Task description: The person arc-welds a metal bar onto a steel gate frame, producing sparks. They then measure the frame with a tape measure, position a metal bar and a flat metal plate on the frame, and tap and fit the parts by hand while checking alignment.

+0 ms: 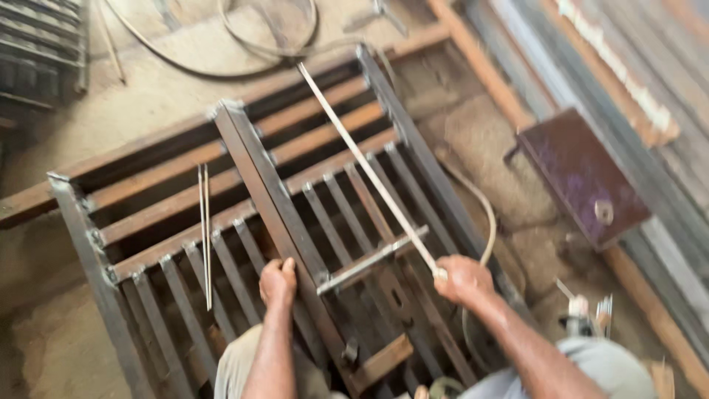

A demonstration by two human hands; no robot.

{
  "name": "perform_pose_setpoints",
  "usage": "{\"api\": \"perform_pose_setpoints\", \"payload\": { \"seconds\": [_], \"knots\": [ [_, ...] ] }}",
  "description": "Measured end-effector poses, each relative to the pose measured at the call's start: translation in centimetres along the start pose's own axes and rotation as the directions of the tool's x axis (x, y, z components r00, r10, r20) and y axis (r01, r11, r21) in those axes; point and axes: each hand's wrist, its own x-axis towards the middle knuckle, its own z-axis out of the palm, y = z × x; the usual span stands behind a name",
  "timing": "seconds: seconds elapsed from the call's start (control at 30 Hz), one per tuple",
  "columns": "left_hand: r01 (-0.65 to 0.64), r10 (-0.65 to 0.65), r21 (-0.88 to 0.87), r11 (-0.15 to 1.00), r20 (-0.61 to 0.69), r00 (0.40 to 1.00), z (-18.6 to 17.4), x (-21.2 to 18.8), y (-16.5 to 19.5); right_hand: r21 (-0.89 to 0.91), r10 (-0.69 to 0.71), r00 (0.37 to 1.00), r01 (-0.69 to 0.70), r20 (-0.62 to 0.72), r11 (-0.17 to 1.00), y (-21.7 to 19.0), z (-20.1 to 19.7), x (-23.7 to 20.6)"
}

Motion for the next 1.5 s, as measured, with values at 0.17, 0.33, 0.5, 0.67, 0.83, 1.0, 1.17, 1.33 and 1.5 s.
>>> {"api": "perform_pose_setpoints", "payload": {
  "seconds": [0.17,0.33,0.5,0.67,0.83,1.0,1.17,1.33,1.5],
  "knots": [
    [0.000,0.009,-0.096,0.995,0.099,0.995,-0.2,1.4,-1.2,0.059,-0.020,1.000,0.020,0.007,0.998,0.7,1.7,0.4],
    [0.047,-0.042,-0.090,0.995,0.059,0.997,0.0,1.1,-1.2,0.107,0.013,1.000,-0.012,-0.011,0.994,0.7,2.4,0.4],
    [0.051,-0.045,-0.125,0.991,0.051,0.998,0.3,1.2,-1.5,0.120,-0.029,0.998,0.035,-0.051,0.992,1.0,2.5,0.2],
    [0.055,-0.049,-0.130,0.990,0.045,0.998,0.6,1.4,-2.2,0.129,0.006,1.000,-0.003,-0.019,0.992,0.9,2.7,0.3],
    [0.055,-0.051,-0.096,0.994,0.045,0.998,0.4,1.5,-2.2,0.105,0.030,0.999,-0.033,0.029,0.994,0.5,2.4,0.4],
    [0.054,-0.052,-0.079,0.995,0.035,0.998,0.6,1.6,-2.4,0.105,0.040,0.998,-0.045,0.044,0.993,0.4,2.3,0.4],
    [0.033,-0.030,-0.085,0.996,0.031,0.999,0.7,1.7,-2.6,0.114,0.020,1.000,-0.020,0.001,0.993,0.6,2.7,0.4],
    [0.054,-0.052,-0.079,0.995,0.029,0.998,0.6,1.6,-2.4,0.096,0.024,1.000,-0.024,0.005,0.995,0.7,3.0,0.5],
    [0.065,-0.064,-0.067,0.996,0.020,0.998,0.4,1.4,-1.7,0.123,0.043,0.999,-0.043,0.006,0.991,0.5,2.5,0.3]
  ]
}}
